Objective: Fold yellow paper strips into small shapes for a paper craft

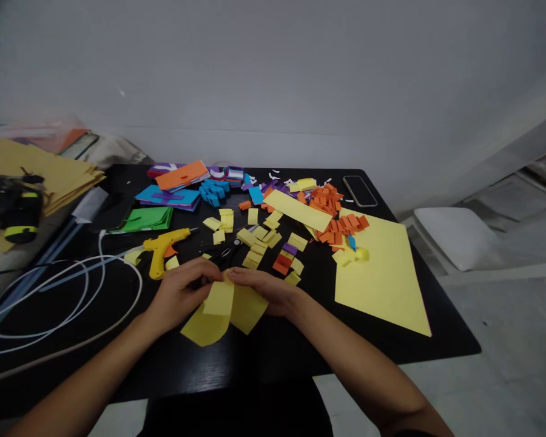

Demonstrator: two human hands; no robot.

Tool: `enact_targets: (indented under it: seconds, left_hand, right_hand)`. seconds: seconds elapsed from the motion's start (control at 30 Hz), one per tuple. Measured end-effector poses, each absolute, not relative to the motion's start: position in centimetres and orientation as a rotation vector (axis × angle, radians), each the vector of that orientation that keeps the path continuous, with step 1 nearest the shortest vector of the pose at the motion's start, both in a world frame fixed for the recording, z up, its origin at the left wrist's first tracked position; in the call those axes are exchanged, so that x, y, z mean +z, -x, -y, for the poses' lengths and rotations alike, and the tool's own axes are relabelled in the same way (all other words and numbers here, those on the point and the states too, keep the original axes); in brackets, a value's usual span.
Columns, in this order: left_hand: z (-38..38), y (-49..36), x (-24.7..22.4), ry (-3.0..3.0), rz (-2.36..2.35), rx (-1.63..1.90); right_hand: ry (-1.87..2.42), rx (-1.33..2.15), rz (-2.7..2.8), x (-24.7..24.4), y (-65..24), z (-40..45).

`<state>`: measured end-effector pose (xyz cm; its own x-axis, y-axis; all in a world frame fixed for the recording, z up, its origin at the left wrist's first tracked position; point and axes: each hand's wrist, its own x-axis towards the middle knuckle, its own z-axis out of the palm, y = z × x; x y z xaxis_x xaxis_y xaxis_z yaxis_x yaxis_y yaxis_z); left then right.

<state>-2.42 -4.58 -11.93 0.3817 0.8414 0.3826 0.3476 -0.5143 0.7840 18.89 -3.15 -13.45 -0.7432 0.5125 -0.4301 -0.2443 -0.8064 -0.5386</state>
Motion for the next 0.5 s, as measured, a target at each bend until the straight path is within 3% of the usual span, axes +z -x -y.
enact_targets:
  seconds: [0.3,0.5]
  left_hand:
    - [3.8,2.8,-11.8,-1.515,-1.107,0.773]
    - [3.5,2.9,-11.7,-1.403,-1.17,0.716]
  right_hand:
    - [0.952,2.323,0.762,-12.7,-18.5,3.1]
    - [1.082,2.015,1.117,-12.8,-18.4,3.2]
